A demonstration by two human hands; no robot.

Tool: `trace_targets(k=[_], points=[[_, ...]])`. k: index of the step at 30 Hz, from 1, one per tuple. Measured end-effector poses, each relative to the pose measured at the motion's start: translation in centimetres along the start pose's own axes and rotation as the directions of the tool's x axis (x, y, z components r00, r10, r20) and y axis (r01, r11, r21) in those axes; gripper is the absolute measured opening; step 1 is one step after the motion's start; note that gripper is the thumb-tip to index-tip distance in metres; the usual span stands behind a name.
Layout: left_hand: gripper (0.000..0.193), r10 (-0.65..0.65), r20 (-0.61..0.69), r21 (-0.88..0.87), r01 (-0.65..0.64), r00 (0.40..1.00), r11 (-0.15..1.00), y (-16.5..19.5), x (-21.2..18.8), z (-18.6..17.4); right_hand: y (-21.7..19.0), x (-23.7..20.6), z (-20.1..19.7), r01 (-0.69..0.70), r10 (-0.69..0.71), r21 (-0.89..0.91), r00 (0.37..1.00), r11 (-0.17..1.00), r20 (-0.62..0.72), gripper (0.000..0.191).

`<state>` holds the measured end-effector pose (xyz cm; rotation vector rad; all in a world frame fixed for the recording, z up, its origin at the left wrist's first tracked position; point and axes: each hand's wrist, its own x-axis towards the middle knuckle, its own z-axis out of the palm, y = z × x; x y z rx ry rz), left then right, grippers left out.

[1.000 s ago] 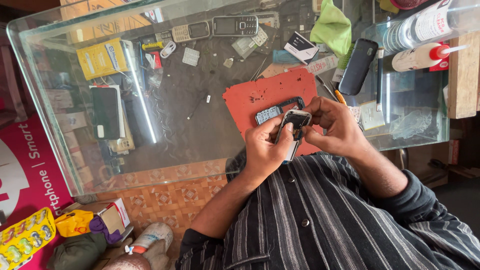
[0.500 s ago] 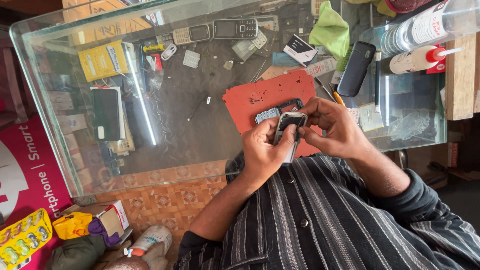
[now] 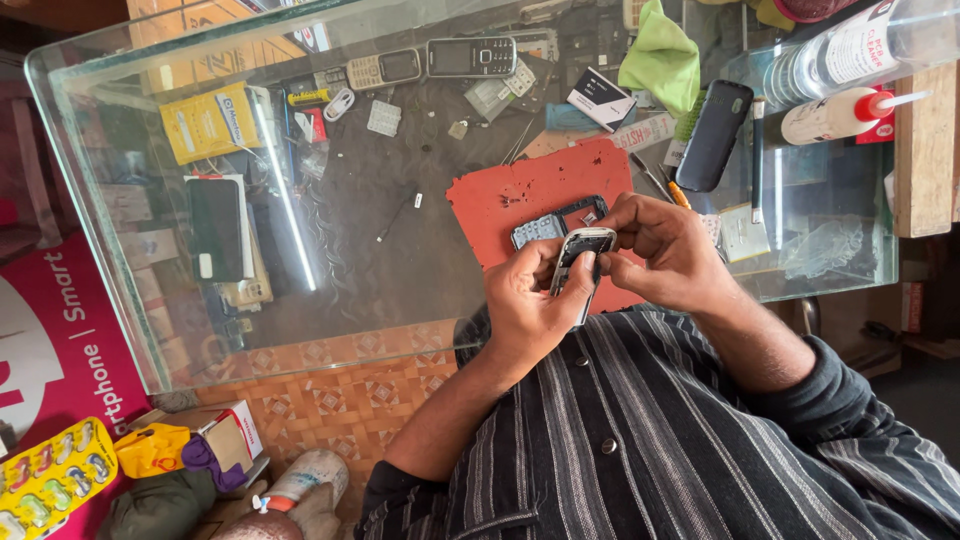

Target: The person disassembles a feature phone at a glass work counter, separating the keypad board from the housing and setting parts on a red mat. They then use a handheld tool on the phone's board, apply liquid from a bottle, and press the components back together.

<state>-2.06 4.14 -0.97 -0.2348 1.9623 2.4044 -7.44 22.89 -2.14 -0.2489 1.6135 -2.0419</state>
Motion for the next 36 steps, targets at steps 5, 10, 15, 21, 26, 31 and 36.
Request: trace_targets(k=[5, 10, 15, 21, 26, 31, 36], points=[[0.015, -0.002, 0.012, -0.013, 0.002, 1.0, 1.0, -0.5, 0.1, 0.0, 0.1, 0.0, -0.3, -0.008, 0.008, 0.013, 1.0, 1.0, 0.0, 0.028], [0.015, 0.021, 0.02, 0.036, -0.022, 1.0, 0.999, -1.0, 0.1, 0.1, 0.6, -0.1, 0.1, -0.064, 0.059, -0.05, 0.994, 0.997, -0.089, 0.023], [0.018, -0.13, 0.063, -0.118, 0.137, 0.99, 0.984, -1.4, 0.5, -0.1, 0.3, 0.1, -0.4, -0.105, 0.102, -0.019, 0.99, 0.994, -0.097, 0.018], [0.017, -0.167, 0.091, -0.233, 0.184, 0.982, 0.955, -1.2, 1.0, -0.4, -0.8, -0.3, -0.8, -0.014, 0.007, 0.103, 0.998, 0.995, 0.066, 0.027], [0.017, -0.162, 0.096, -0.236, 0.181, 0.982, 0.955, -0.6, 1.2, -0.3, -0.8, -0.1, -0.6, -0.039, 0.036, 0.08, 0.999, 0.996, 0.04, 0.023], [0.017, -0.148, 0.075, -0.219, 0.161, 0.986, 0.962, -0.4, 1.1, -0.1, -0.8, 0.0, -0.1, -0.033, 0.033, 0.039, 0.999, 0.999, 0.003, 0.023], [0.019, -0.175, 0.094, -0.217, 0.191, 0.98, 0.957, -0.4, 1.4, -0.4, -1.8, 0.1, 0.0, -0.015, 0.015, 0.004, 0.999, 1.0, 0.045, 0.024]])
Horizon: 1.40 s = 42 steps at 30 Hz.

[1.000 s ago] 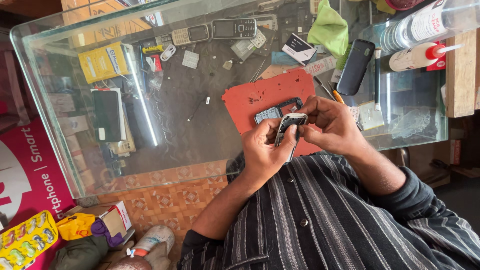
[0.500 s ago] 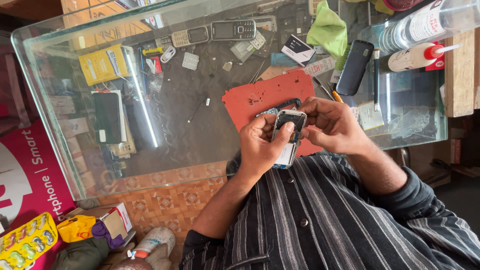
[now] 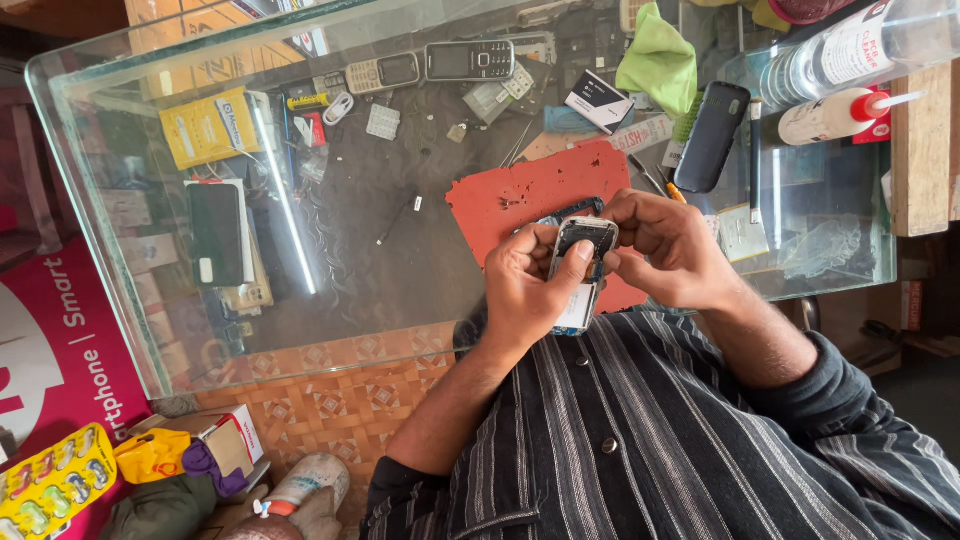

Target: The person disassembles a feature phone at a glass work counter, separating the keypad board from the housing and setting parts on a red mat. They then use a handheld tool on the phone's board, apply liquid from a bottle, and press the components back together.

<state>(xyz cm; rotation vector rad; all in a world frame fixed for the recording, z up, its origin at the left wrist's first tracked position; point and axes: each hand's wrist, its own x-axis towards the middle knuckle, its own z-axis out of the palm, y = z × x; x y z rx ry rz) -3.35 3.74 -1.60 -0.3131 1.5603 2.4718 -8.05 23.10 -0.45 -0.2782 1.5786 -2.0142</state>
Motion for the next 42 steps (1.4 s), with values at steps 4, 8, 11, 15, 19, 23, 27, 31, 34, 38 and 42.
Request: trace_targets(k=[4, 8, 11, 15, 19, 23, 27, 31, 34, 38, 42], points=[[0.034, -0.081, 0.085, -0.166, 0.094, 0.993, 0.982, 0.5, 0.4, -0.7, -0.5, 0.4, 0.4, -0.031, 0.03, -0.011, 0.997, 0.999, -0.068, 0.029], [0.054, -0.125, 0.306, -0.434, 0.255, 0.944, 0.864, 1.2, 0.8, -2.0, -1.1, 0.6, 1.3, -0.039, 0.024, -0.072, 0.98, 0.997, -0.195, 0.042], [0.066, -0.061, 0.355, -0.408, 0.214, 0.933, 0.888, 1.5, 1.0, -2.9, -2.1, 1.3, 1.6, 0.2, -0.248, -0.361, 0.964, 0.911, -0.093, 0.038], [0.073, -0.104, 0.305, -0.357, 0.215, 0.947, 0.909, 1.3, 0.4, -3.8, -4.1, 1.7, 1.7, 0.451, -0.37, -0.729, 0.884, 0.516, 0.285, 0.07], [0.068, -0.127, 0.216, -0.192, 0.17, 0.968, 0.967, 0.9, -0.1, -4.4, -4.8, 1.7, 2.5, 0.453, -0.35, -0.792, 0.879, 0.409, 0.322, 0.072], [0.067, -0.009, 0.266, -0.22, 0.07, 0.964, 0.973, 1.5, -0.8, -4.1, -5.1, 1.5, 2.9, 0.446, -0.345, -0.807, 0.882, 0.388, 0.322, 0.068], [0.068, 0.026, 0.28, -0.173, 0.024, 0.96, 0.985, 2.8, -0.9, -3.6, -5.2, 1.4, 2.8, 0.472, -0.358, -0.818, 0.864, 0.328, 0.355, 0.062], [0.07, 0.025, 0.303, -0.209, 0.041, 0.953, 0.977, 3.6, -0.8, -3.5, -5.0, 1.4, 3.0, 0.52, -0.427, -0.829, 0.81, 0.204, 0.403, 0.055], [0.069, 0.052, 0.287, -0.194, 0.005, 0.957, 0.981, 3.6, -0.8, -3.3, -4.7, 1.4, 3.3, 0.529, -0.511, -0.831, 0.77, 0.174, 0.382, 0.036], [0.067, -0.027, 0.35, -0.267, 0.127, 0.936, 0.955, 3.7, -0.9, -3.3, -4.1, 1.5, 3.7, 0.407, -0.608, -0.809, 0.79, 0.424, 0.079, 0.009], [0.063, -0.037, 0.4, -0.216, 0.133, 0.916, 0.967, 3.2, -0.8, -2.6, -3.7, 1.3, 2.9, 0.236, -0.395, -0.604, 0.908, 0.762, -0.143, 0.026]])
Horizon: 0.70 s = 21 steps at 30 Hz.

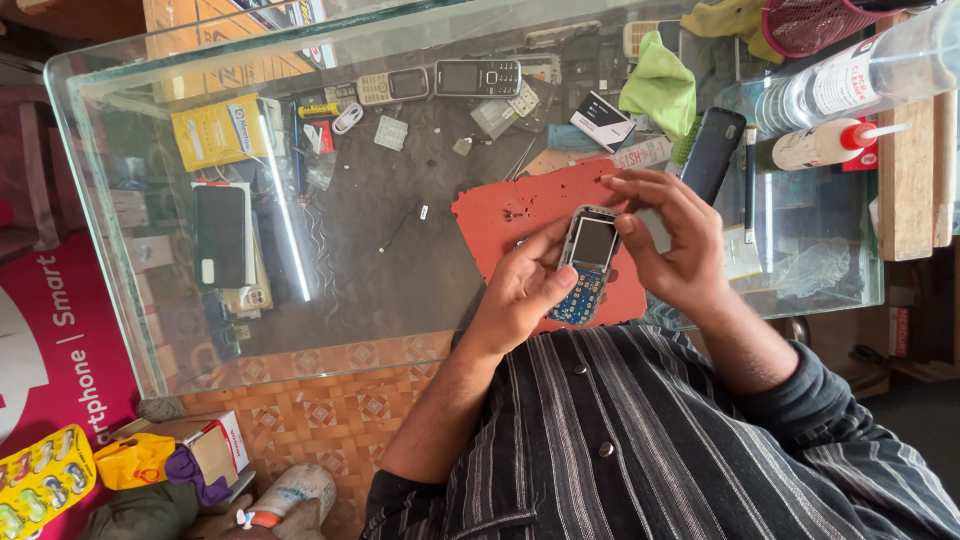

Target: The person disassembles a feature phone at a glass work counter, separating the keypad board from the housing and setting parts on a red mat. They then use a handheld tool on the phone's board, apply liquid from a bottle, and press the components back together.

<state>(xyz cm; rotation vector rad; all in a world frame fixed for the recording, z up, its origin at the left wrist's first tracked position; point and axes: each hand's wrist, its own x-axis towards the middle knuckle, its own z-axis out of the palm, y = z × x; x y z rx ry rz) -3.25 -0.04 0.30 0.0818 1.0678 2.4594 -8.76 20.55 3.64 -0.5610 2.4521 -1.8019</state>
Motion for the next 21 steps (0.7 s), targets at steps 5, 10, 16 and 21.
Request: trace_targets(k=[5, 10, 16, 21], points=[[0.067, 0.027, 0.001, 0.069, -0.027, 1.0, 0.997, -0.2, 0.0, 0.1, 1.2, -0.5, -0.5, -0.351, 0.25, 0.438, 0.929, 0.828, 0.271, 0.031], [0.051, 0.024, -0.058, 0.212, -0.012, 0.998, 0.977, -0.4, 0.0, -0.3, 2.0, -0.6, -1.2, -0.407, 0.375, 0.438, 0.913, 0.802, 0.162, 0.03], [0.037, -0.042, -0.128, 0.203, 0.068, 0.991, 0.977, -0.5, 0.1, -1.0, 1.7, -0.5, -1.4, -0.429, 0.397, 0.406, 0.903, 0.807, 0.165, 0.035], [0.037, -0.048, -0.151, 0.15, 0.071, 0.987, 0.986, 0.0, 0.2, -0.9, 1.4, -0.5, -1.1, -0.429, 0.403, 0.476, 0.901, 0.768, 0.163, 0.029]])
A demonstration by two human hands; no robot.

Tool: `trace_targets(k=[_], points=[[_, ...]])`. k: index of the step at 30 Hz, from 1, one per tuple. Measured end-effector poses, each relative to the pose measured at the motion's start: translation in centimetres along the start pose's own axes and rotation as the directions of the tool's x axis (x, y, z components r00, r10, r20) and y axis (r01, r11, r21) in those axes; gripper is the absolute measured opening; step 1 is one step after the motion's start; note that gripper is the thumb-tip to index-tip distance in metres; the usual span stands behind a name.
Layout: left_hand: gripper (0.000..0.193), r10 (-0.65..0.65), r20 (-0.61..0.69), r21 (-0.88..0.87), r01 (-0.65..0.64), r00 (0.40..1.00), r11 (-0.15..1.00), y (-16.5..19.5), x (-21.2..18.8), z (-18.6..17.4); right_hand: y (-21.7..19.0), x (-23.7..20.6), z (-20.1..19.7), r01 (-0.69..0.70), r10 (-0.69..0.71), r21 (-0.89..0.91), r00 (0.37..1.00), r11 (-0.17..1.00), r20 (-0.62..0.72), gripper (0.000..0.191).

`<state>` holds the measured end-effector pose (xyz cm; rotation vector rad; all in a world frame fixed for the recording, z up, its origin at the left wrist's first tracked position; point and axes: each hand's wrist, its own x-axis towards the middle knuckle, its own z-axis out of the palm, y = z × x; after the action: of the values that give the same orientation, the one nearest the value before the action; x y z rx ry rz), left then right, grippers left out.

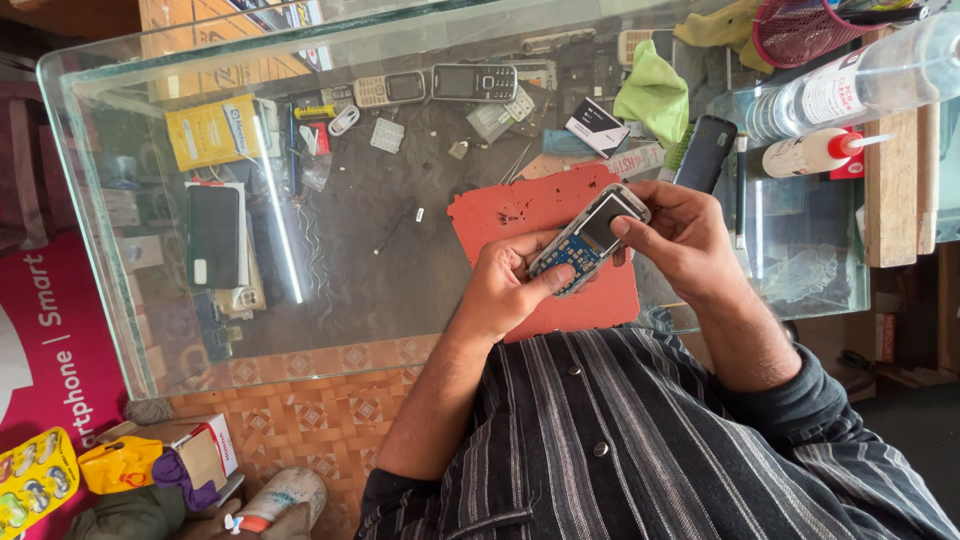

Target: The person disassembles a feature phone at a glass work counter, separating the keypad board from the housing and setting parts on a red mat. They then use a handheld tool on the phone's board, apply liquid from a bottle, and press the components back together.

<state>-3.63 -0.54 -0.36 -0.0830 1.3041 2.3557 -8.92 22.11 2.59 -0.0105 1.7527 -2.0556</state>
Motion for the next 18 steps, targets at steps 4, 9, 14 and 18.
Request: trace_targets(k=[4, 9, 14, 18], points=[[0.028, 0.011, -0.023, -0.137, -0.014, 1.0, 0.991, 0.2, 0.3, 0.7, 0.0, 0.1, 0.1, 0.031, -0.026, 0.084, 0.998, 0.996, -0.062, 0.023], [0.028, -0.067, -0.07, -0.117, 0.058, 0.995, 0.991, 0.0, 0.3, 0.6, -0.2, -0.1, -0.2, 0.033, -0.03, 0.064, 0.998, 0.997, -0.054, 0.03], [0.03, 0.121, -0.121, -0.041, -0.127, 0.985, 0.991, 0.1, 0.2, 0.8, -0.3, -0.6, 0.1, 0.088, -0.087, 0.105, 0.996, 0.991, -0.018, 0.038], [0.03, 0.128, -0.165, -0.087, -0.143, 0.978, 0.986, 1.1, -0.2, 0.4, -1.2, -0.8, 1.4, 0.079, -0.077, 0.052, 0.996, 0.996, -0.047, 0.035]])
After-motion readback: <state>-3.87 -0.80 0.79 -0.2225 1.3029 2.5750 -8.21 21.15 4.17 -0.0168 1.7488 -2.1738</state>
